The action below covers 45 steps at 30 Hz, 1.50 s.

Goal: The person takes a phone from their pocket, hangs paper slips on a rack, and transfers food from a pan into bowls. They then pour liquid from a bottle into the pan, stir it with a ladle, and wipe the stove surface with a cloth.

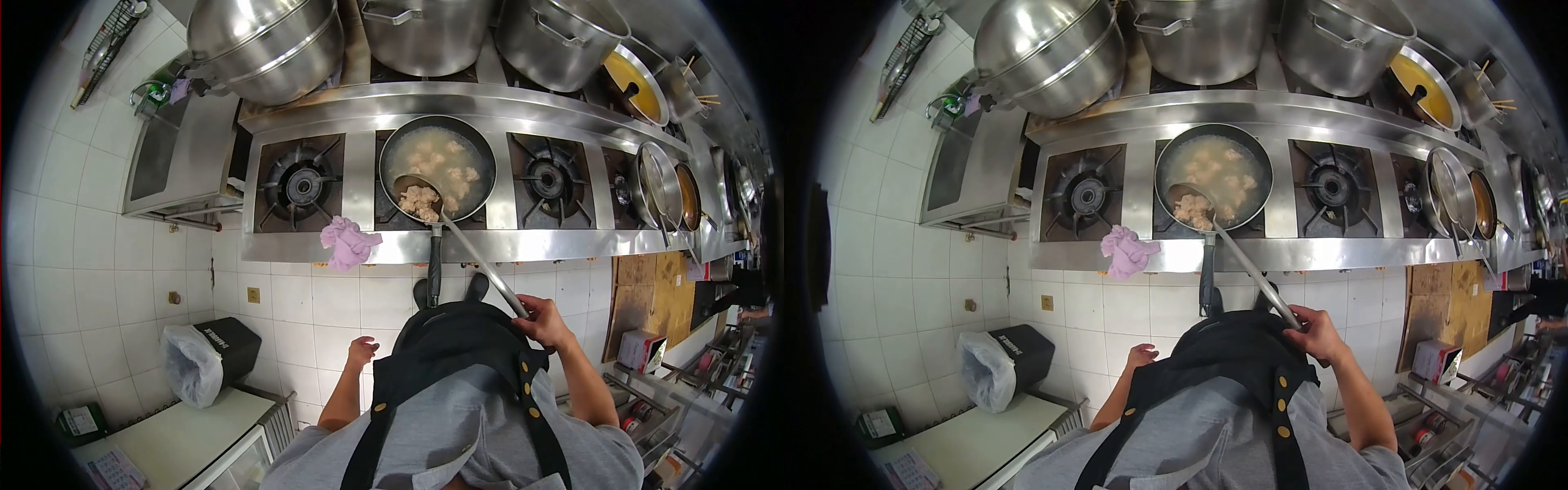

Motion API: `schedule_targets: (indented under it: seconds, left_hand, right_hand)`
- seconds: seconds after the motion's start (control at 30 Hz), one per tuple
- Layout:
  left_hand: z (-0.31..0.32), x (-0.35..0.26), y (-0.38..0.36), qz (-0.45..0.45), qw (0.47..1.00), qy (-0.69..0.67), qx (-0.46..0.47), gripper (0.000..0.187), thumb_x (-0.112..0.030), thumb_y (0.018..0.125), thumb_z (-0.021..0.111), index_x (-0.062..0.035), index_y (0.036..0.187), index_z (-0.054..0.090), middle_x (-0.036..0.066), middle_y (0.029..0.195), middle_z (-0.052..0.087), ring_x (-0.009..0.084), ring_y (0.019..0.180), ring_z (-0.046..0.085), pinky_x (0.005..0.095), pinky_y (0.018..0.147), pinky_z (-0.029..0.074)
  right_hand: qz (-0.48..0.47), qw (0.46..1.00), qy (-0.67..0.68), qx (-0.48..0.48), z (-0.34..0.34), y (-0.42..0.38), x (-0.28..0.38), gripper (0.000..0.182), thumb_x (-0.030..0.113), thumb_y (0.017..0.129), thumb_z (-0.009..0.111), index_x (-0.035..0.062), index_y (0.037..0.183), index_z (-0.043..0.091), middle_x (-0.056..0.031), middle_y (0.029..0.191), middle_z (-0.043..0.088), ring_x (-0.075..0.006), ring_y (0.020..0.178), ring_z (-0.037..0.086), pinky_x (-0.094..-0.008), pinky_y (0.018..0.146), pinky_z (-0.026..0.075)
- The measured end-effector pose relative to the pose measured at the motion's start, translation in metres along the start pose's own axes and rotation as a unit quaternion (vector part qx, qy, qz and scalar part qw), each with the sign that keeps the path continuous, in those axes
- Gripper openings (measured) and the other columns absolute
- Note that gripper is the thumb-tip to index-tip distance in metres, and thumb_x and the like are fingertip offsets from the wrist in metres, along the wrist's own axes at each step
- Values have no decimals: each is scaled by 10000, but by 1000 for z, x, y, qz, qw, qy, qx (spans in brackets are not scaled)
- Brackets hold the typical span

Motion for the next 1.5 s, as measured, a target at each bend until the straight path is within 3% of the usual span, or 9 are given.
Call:
schedule_targets:
  seconds: [0.23,0.43,0.87,1.13,1.27,1.37,1.4,1.43,1.5]
  left_hand:
    - [-8,-189,-70,397,882,131,-216,287,-138,773,728,-39,1031,651,113,875,649,277,839,604,393,785,475]
    - [20,-354,-95,562,748,111,-337,624,-286,719,788,-9,1203,506,186,1148,546,375,1098,481,476,900,393]
    - [56,-425,-92,452,780,237,-362,743,-354,698,778,-31,1274,437,141,1248,487,340,1194,377,521,846,312]
    - [35,-456,-73,501,743,266,-357,603,-279,733,752,-59,1231,493,105,1221,524,304,1200,395,509,882,293]
    - [-10,-455,-112,598,691,90,-397,403,-198,759,720,-44,1105,581,142,1163,538,347,1151,434,499,919,333]
    - [-38,-397,-84,524,746,119,-394,329,-158,731,695,-45,1027,604,174,1095,548,380,1114,458,503,945,356]
    - [-39,-369,-67,472,714,274,-439,365,-192,713,694,-50,1040,616,183,1133,548,383,1139,452,501,953,358]
    - [-38,-334,-34,624,570,343,-410,487,-263,727,694,-46,1151,592,198,1201,540,381,1179,432,500,973,350]
    - [-51,-273,25,450,748,352,-339,429,-321,916,544,-30,1223,473,171,1197,541,317,1086,517,479,918,419]
  right_hand:
    - [6,999,-34,5,-7,-4,1,507,53,761,741,-44,1226,563,-113,805,680,-93,612,598,-261,549,504]
    - [8,991,-137,-9,-12,-10,11,486,51,777,723,-3,1236,572,-110,755,667,-82,583,565,-265,537,488]
    - [25,994,87,63,-14,-3,18,439,-7,802,673,-29,1227,564,-37,655,591,-90,478,496,-253,420,400]
    - [78,939,299,154,1,27,17,325,-6,838,618,-10,1158,562,-9,607,489,-56,413,390,-221,363,292]
    - [57,916,363,161,13,21,25,295,19,849,619,12,1141,578,-22,673,502,-63,444,395,-214,390,292]
    - [32,891,426,152,22,-5,35,322,24,860,610,11,1178,563,-11,653,478,-54,441,382,-207,386,279]
    - [25,875,463,138,22,-19,36,314,26,865,607,9,1175,561,-7,642,470,-49,439,377,-203,386,274]
    - [10,867,479,139,23,-30,27,455,41,845,625,-17,1281,510,-20,669,500,-29,433,384,-195,374,278]
    - [-3,857,505,100,24,-63,20,466,36,855,616,-16,1303,496,0,661,479,-19,448,382,-186,383,274]
Point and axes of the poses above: each hand's wrist, its own y-axis towards the middle knuckle, its own z-axis out of the palm, x = y × z, the point moved 8 cm from there along y, towards the middle knuckle
